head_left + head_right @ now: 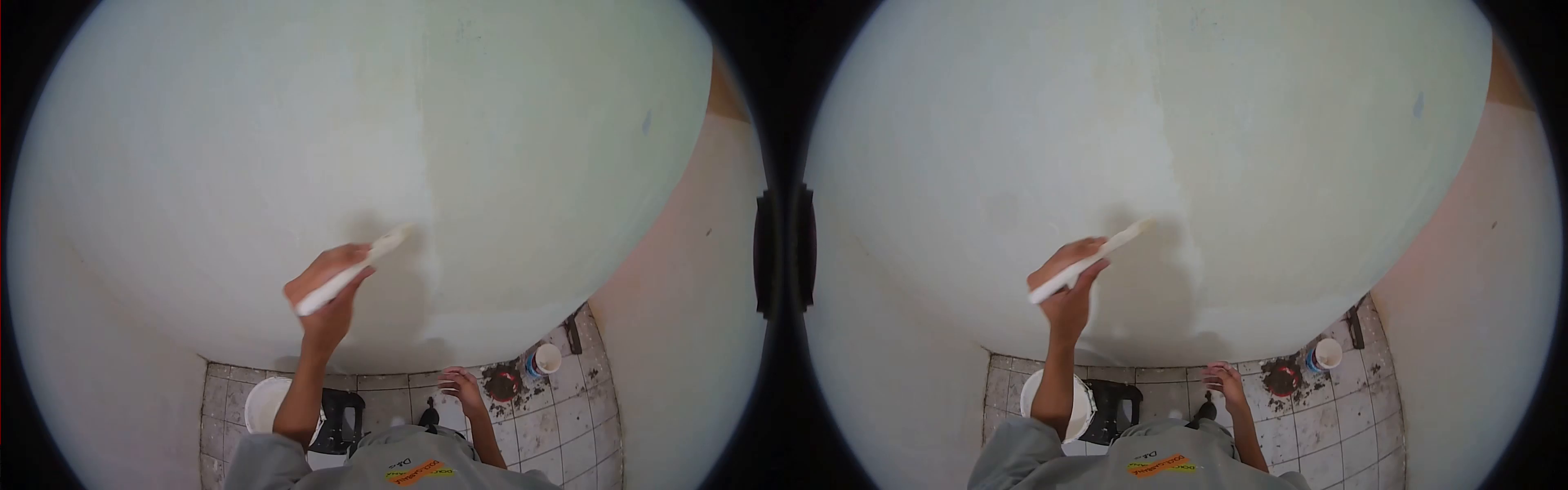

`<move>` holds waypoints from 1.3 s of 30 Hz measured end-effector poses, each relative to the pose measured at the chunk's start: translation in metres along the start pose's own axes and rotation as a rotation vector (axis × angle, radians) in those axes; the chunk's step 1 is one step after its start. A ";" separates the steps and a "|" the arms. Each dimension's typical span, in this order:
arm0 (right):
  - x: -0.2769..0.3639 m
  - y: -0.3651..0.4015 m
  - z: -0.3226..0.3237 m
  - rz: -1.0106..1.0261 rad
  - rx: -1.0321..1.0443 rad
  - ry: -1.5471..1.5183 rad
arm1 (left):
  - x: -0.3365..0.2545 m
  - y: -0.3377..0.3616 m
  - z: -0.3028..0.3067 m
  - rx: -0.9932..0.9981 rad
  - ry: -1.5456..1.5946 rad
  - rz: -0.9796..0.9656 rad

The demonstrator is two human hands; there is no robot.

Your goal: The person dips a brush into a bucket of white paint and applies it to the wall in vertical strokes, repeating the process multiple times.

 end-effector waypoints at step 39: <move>0.040 -0.057 0.050 -0.051 -0.008 0.068 | -0.019 -0.117 -0.133 0.016 -0.154 -0.917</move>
Point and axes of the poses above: each hand's wrist, its own y-axis away from the middle knuckle, its own z-axis out of the back of the hand, x = y × z, the point moved 4 cm from there along -y, towards the middle knuckle, and after that the axes turned 15 degrees about -x, right-handed, at the moved point
